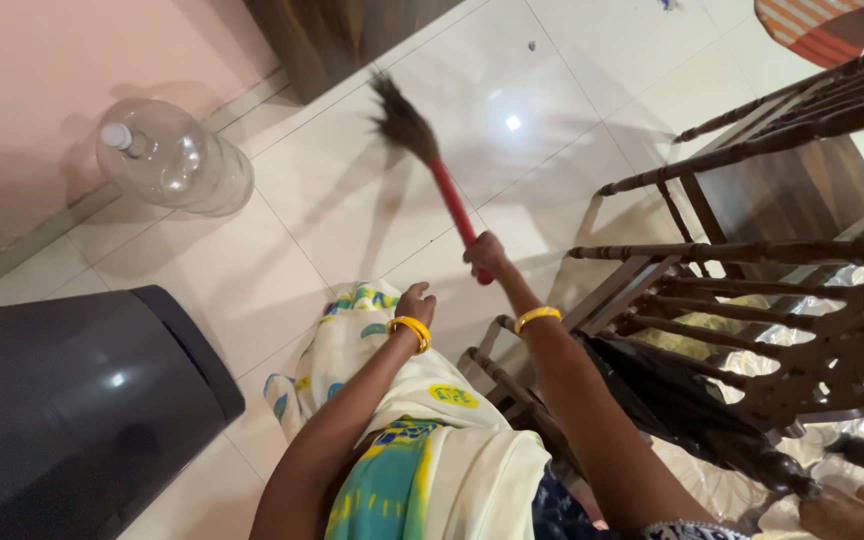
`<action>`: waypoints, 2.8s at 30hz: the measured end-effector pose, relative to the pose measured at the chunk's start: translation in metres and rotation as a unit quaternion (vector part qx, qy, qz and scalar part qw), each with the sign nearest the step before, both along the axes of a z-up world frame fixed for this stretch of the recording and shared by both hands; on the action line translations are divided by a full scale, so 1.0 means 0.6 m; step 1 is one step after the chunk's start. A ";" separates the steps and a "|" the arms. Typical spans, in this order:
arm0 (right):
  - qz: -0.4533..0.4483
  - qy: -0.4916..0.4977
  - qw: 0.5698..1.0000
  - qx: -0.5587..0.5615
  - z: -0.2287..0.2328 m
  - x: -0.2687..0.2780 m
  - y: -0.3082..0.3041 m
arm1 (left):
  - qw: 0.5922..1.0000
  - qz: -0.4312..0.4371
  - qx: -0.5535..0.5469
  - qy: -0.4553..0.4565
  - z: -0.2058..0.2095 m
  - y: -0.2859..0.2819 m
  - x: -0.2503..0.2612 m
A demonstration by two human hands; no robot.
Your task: The person sweeps the tiled floor using a broom, moving wooden chairs to reach under the table and using a flat hand-held tool to collect debris.
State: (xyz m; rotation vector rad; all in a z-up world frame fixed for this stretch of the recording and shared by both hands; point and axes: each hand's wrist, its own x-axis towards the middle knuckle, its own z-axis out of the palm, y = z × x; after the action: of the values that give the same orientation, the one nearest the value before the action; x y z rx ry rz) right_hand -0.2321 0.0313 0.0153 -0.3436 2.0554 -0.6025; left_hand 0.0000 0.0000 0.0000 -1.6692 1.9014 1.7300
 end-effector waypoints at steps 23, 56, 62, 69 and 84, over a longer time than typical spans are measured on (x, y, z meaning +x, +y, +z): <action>-0.031 -0.025 0.999 0.022 0.074 0.169 0.329 | 0.974 -0.096 0.175 0.104 0.043 0.074 -0.086; -0.655 -0.210 0.696 -0.207 0.022 0.278 -0.153 | 0.949 -0.159 0.254 0.095 0.003 -0.377 -0.032; -0.630 -0.096 0.745 -0.199 0.021 0.221 -0.142 | 0.938 -0.223 0.261 0.034 0.010 -0.381 -0.033; -0.727 -0.040 0.639 -0.249 0.055 0.194 -0.105 | 0.911 -0.318 0.262 0.000 0.013 -0.311 -0.109; -0.786 -0.241 0.453 -0.346 0.035 -0.156 0.050 | 0.917 -0.320 0.234 0.051 0.019 -0.136 -0.435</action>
State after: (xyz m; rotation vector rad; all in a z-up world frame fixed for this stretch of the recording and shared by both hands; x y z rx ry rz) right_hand -0.3256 0.0612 0.0364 1.3965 0.8279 -2.2757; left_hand -0.2611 -0.0815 0.0114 -0.6939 1.6174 1.7889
